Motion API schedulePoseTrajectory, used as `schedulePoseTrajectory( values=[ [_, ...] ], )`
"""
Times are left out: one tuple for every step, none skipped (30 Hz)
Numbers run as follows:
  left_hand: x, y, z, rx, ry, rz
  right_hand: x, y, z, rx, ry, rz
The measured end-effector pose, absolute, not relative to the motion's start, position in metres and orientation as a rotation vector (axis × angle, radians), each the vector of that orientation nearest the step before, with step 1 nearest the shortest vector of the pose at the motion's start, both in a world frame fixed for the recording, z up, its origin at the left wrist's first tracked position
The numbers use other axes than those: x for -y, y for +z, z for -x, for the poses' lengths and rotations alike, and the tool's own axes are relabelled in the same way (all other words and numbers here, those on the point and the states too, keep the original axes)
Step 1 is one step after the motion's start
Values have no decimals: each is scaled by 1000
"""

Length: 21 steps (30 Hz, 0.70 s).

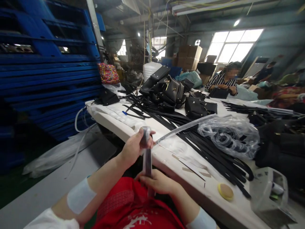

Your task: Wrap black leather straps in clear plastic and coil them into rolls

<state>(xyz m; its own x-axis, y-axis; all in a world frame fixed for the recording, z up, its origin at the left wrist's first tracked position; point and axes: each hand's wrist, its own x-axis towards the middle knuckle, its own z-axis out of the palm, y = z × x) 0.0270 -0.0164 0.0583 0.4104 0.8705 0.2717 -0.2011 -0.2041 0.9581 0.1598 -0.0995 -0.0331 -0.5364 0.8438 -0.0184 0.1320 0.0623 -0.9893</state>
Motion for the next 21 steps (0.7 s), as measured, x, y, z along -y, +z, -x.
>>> schedulePoseTrajectory(
  values=[
    [11, 51, -22, -685, 1273, -1669, 104, -28, -165, 1774, 1651, 841],
    [6, 43, -16, -728, 1376, -1914, 107, -23, -174, 1759, 1723, 737],
    [3, 34, -11, -758, 1380, -2160, 109, -17, -184, 1707, 1739, 694],
    [2, 26, -6, -766, 1282, -2375, 109, -12, -196, 1632, 1694, 721],
    [3, 19, -3, -771, 1128, -2522, 106, -8, -207, 1569, 1599, 808],
    [5, 14, -1, -787, 957, -2587, 102, -5, -217, 1537, 1463, 939],
    [8, 11, 0, -823, 793, -2567, 97, -5, -225, 1535, 1300, 1090],
    [12, 11, -1, -879, 653, -2463, 92, -6, -229, 1550, 1125, 1236],
    [15, 13, -3, -932, 539, -2292, 87, -8, -231, 1576, 957, 1350],
    [17, 17, -5, -964, 461, -2081, 83, -10, -230, 1607, 819, 1416],
    [18, 22, -8, -960, 411, -1861, 79, -13, -226, 1640, 731, 1430],
    [19, 29, -9, -921, 385, -1654, 77, -17, -220, 1665, 701, 1408],
    [18, 36, -10, -868, 383, -1472, 76, -20, -213, 1688, 720, 1371],
    [16, 43, -9, -810, 395, -1319, 75, -23, -206, 1699, 754, 1337],
    [14, 52, -8, -753, 407, -1194, 74, -26, -199, 1688, 784, 1311],
    [11, 61, -5, -698, 425, -1088, 73, -29, -193, 1659, 812, 1299],
    [8, 70, -2, -647, 452, -996, 72, -32, -188, 1617, 856, 1296],
    [4, 80, 3, -598, 498, -921, 71, -36, -184, 1578, 935, 1290],
    [-1, 89, 8, -549, 566, -859, 71, -39, -181, 1548, 1043, 1278],
    [-5, 99, 13, -504, 650, -806, 70, -43, -179, 1528, 1163, 1257],
    [-10, 108, 19, -463, 740, -760, 70, -46, -177, 1516, 1268, 1234]
  ],
)
